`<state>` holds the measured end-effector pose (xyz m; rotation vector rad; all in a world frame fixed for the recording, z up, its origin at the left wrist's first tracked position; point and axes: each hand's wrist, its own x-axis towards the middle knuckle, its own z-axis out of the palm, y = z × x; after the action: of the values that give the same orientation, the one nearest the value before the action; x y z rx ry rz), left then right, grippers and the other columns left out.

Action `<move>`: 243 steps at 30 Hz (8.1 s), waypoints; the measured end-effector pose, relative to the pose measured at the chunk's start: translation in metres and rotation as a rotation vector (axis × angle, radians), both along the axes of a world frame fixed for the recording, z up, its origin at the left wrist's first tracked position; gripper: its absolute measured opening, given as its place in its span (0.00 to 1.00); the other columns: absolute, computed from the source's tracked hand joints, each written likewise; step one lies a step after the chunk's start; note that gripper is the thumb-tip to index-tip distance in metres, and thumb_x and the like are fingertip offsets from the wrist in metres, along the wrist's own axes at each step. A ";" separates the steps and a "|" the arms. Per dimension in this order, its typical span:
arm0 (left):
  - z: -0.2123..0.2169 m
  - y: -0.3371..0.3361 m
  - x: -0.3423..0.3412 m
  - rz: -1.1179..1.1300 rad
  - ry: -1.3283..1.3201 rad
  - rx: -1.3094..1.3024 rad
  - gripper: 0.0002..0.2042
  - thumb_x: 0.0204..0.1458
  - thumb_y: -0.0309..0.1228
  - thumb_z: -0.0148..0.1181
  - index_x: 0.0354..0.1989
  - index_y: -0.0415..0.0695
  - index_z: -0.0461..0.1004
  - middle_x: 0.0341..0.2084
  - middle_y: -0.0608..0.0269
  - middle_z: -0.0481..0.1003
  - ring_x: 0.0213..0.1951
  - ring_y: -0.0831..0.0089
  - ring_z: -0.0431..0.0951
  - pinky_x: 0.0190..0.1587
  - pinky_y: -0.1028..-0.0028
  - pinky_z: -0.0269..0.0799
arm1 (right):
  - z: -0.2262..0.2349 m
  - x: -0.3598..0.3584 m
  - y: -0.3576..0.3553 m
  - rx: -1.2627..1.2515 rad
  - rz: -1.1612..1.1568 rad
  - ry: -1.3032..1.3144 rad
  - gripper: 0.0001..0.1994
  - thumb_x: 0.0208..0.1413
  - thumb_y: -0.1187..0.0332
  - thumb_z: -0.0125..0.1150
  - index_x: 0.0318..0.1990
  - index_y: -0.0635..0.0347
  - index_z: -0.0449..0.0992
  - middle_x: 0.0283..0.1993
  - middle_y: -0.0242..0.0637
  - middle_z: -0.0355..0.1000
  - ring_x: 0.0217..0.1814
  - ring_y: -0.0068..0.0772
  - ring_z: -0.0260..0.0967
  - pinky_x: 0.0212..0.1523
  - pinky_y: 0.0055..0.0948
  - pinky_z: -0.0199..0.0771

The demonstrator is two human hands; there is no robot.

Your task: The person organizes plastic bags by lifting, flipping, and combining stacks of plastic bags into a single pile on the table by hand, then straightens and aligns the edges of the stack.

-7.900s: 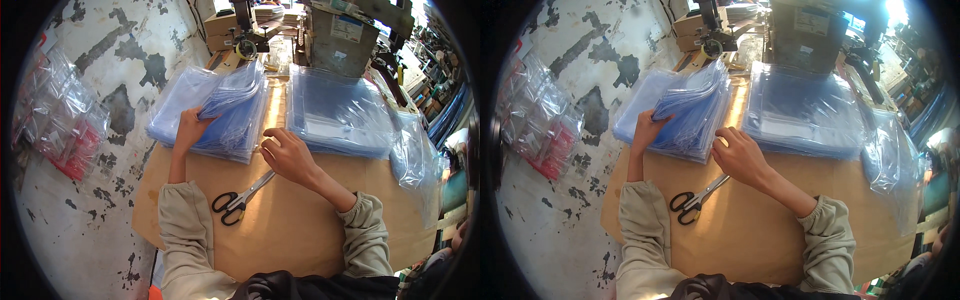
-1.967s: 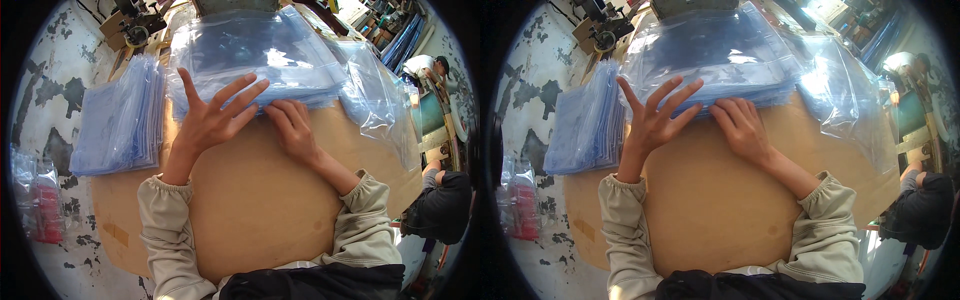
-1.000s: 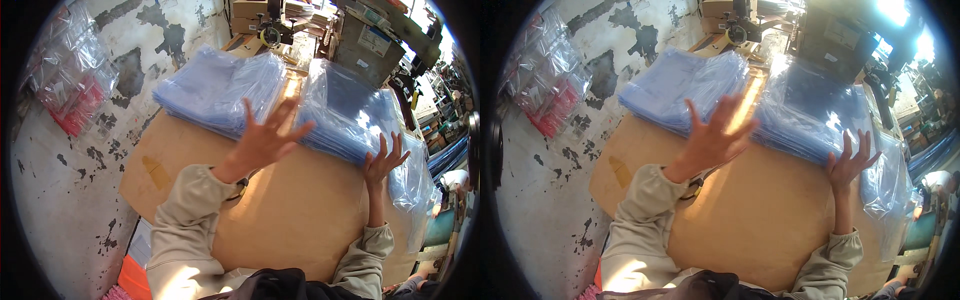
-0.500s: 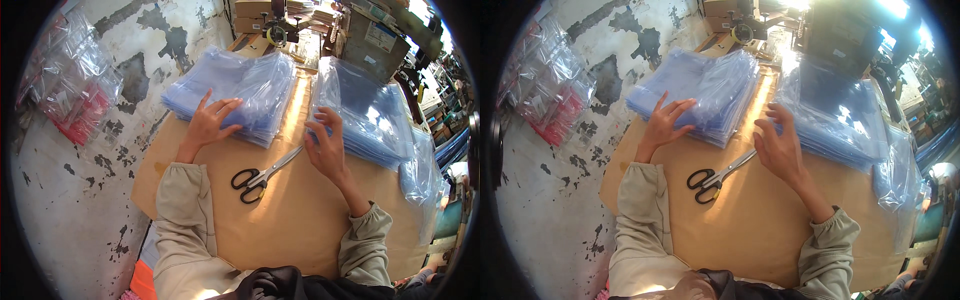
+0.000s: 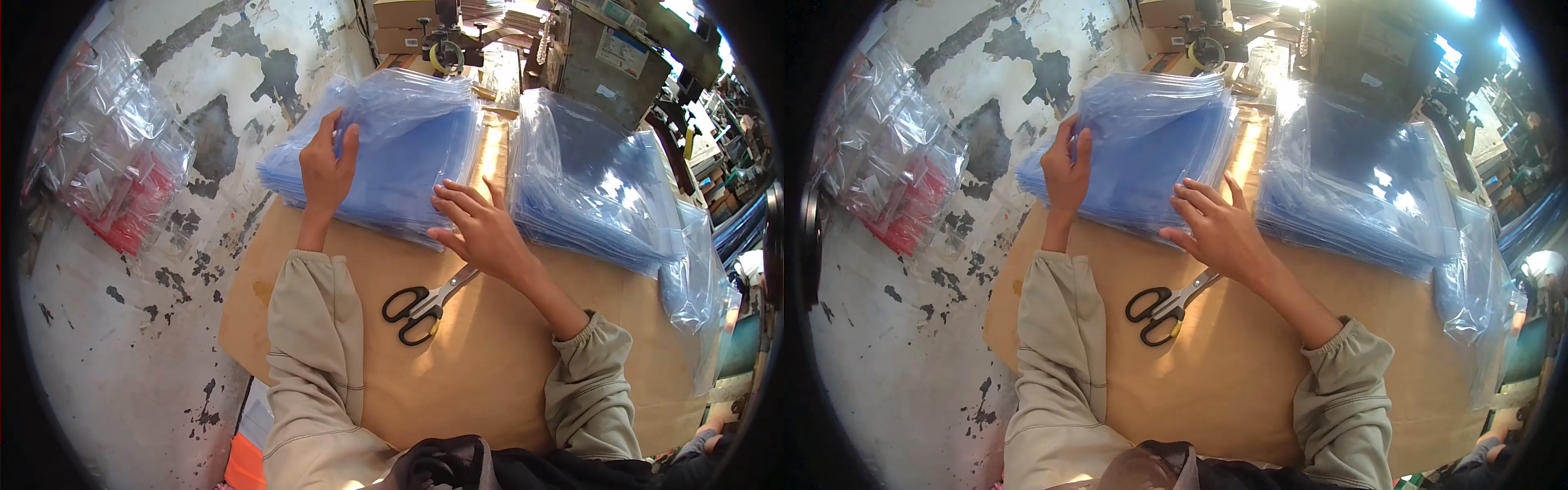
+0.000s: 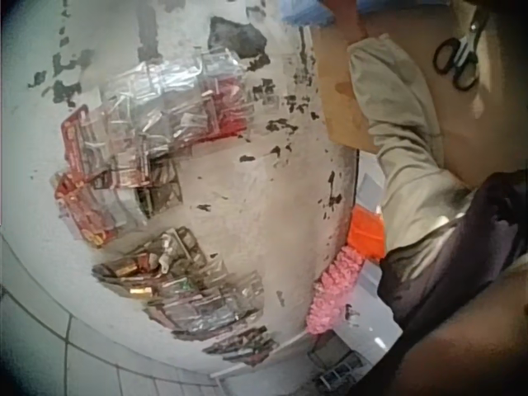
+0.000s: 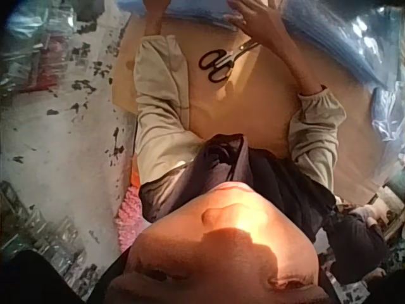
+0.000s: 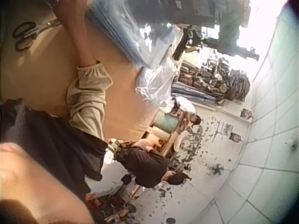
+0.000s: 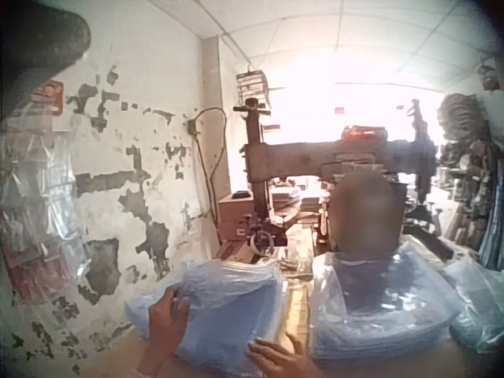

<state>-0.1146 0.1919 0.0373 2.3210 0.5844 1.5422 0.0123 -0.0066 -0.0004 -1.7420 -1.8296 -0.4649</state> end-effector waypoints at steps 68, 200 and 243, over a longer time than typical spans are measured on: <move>0.020 -0.011 -0.036 -0.804 0.030 -1.150 0.21 0.45 0.35 0.60 0.41 0.31 0.65 0.33 0.54 0.73 0.31 0.74 0.75 0.33 0.75 0.72 | 0.137 0.065 -0.123 0.023 0.151 1.471 0.28 0.42 0.74 0.57 0.55 0.65 0.58 0.47 0.38 0.65 0.46 0.25 0.65 0.45 0.23 0.67; -0.010 -0.005 0.002 -0.223 0.424 -0.222 0.20 0.51 0.45 0.48 0.36 0.37 0.72 0.12 0.50 0.67 0.17 0.56 0.69 0.24 0.64 0.60 | -0.002 0.017 0.004 -0.167 0.034 1.187 0.11 0.55 0.78 0.43 0.44 0.71 0.69 0.46 0.43 0.68 0.49 0.34 0.67 0.51 0.29 0.68; -0.002 0.036 -0.021 -0.895 -0.568 -0.603 0.33 0.53 0.54 0.41 0.60 0.41 0.49 0.57 0.59 0.55 0.59 0.65 0.53 0.60 0.66 0.45 | 0.301 0.009 0.004 0.094 0.057 0.354 0.10 0.49 0.67 0.57 0.29 0.69 0.73 0.26 0.43 0.73 0.27 0.29 0.72 0.30 0.27 0.72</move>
<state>-0.1353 0.2281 0.0356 1.2876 -0.1372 1.2265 0.0208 -0.0023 0.3003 -1.5878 -1.5750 -0.1998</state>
